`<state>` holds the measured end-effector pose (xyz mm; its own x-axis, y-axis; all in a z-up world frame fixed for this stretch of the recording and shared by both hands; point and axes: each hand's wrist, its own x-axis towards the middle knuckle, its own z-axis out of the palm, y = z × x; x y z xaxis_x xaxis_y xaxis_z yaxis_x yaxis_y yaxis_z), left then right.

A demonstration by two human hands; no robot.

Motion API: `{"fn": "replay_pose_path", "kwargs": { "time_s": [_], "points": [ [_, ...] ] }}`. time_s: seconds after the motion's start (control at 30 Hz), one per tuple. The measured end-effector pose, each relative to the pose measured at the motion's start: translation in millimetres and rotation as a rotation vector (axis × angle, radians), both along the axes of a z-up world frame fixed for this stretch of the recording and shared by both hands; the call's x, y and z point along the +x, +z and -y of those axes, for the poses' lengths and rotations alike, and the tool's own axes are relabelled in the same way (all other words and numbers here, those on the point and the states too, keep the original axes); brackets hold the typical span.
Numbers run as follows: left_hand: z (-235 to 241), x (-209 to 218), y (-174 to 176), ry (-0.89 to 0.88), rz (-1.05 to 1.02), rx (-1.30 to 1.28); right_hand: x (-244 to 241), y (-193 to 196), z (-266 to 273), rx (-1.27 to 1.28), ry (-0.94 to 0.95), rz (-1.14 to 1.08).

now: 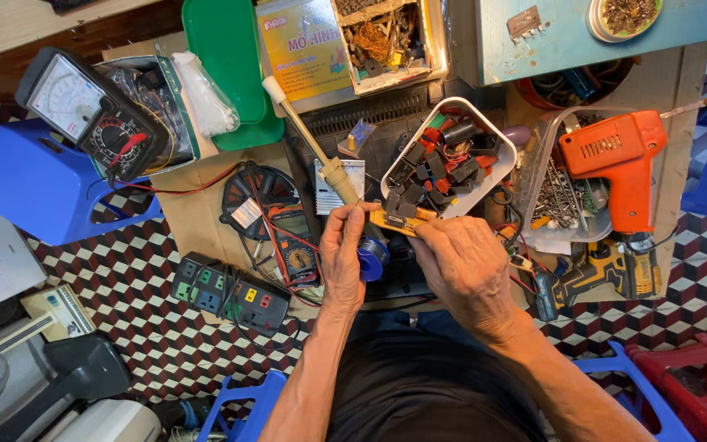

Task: The person uses a heat gun to apply heat to a green circuit board, then flips it to inspect both sides. They handle the board with both hands, occasionally using a soldering iron and pliers to adjust components.

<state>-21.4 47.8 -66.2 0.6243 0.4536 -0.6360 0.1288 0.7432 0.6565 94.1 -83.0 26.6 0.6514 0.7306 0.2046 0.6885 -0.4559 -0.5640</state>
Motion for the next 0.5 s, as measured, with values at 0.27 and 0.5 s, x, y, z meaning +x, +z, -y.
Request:
{"fn": "replay_pose_path", "kwargs": {
  "time_s": [0.27,0.5],
  "points": [
    [1.0,-2.6,-6.7,0.036,0.024,-0.021,-2.7,-1.1,-5.1,0.015,0.009,0.02],
    [1.6,-4.6,-9.8,0.034,0.008,-0.014,-2.4,-1.6,-5.2,-0.003,0.016,0.011]
  ]
}}
